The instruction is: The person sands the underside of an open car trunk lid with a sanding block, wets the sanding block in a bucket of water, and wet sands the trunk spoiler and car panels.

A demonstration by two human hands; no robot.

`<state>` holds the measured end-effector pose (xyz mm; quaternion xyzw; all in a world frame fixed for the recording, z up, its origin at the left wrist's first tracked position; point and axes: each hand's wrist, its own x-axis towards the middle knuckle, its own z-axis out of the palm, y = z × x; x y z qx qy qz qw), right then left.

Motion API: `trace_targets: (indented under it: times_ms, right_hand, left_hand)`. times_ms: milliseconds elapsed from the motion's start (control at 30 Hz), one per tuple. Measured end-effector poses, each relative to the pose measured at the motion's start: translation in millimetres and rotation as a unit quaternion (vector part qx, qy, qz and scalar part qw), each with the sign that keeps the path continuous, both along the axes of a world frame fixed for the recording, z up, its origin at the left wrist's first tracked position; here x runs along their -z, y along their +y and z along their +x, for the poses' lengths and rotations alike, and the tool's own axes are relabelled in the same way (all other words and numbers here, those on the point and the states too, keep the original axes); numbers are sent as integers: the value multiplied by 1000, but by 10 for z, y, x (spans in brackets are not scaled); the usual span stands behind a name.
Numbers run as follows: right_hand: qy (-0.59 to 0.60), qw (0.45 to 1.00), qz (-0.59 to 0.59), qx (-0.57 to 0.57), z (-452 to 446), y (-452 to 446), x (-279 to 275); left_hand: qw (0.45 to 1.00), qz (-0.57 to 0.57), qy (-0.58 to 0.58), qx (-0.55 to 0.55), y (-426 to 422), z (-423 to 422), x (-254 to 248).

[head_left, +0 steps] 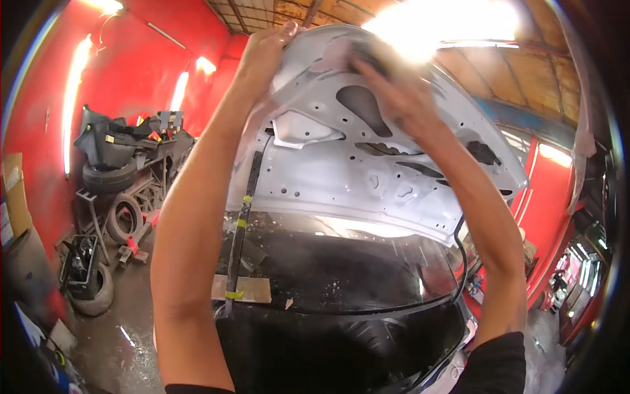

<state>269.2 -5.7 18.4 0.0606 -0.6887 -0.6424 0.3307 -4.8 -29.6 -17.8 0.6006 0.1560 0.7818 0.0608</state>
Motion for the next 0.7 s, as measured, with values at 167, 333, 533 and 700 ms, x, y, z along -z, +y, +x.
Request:
trace_targets:
  times_ms: [167,333,533,700]
  right_hand:
    - [-53,995,65,52,-373,-221,-83]
    - [-15,1000,27,6,-208,-8,-82]
    - [-67,988,136,33,-351,-251,-45]
    - [-20,998,50,-30,-203,-70,-25]
  left_hand:
    - [995,47,20,81,90,-67,-5]
    - [999,25,-19,-7,114,-121,-18]
    - [995,21,32,94,20,-59,-19]
    - [1000,12,7,19,139,-82,-10]
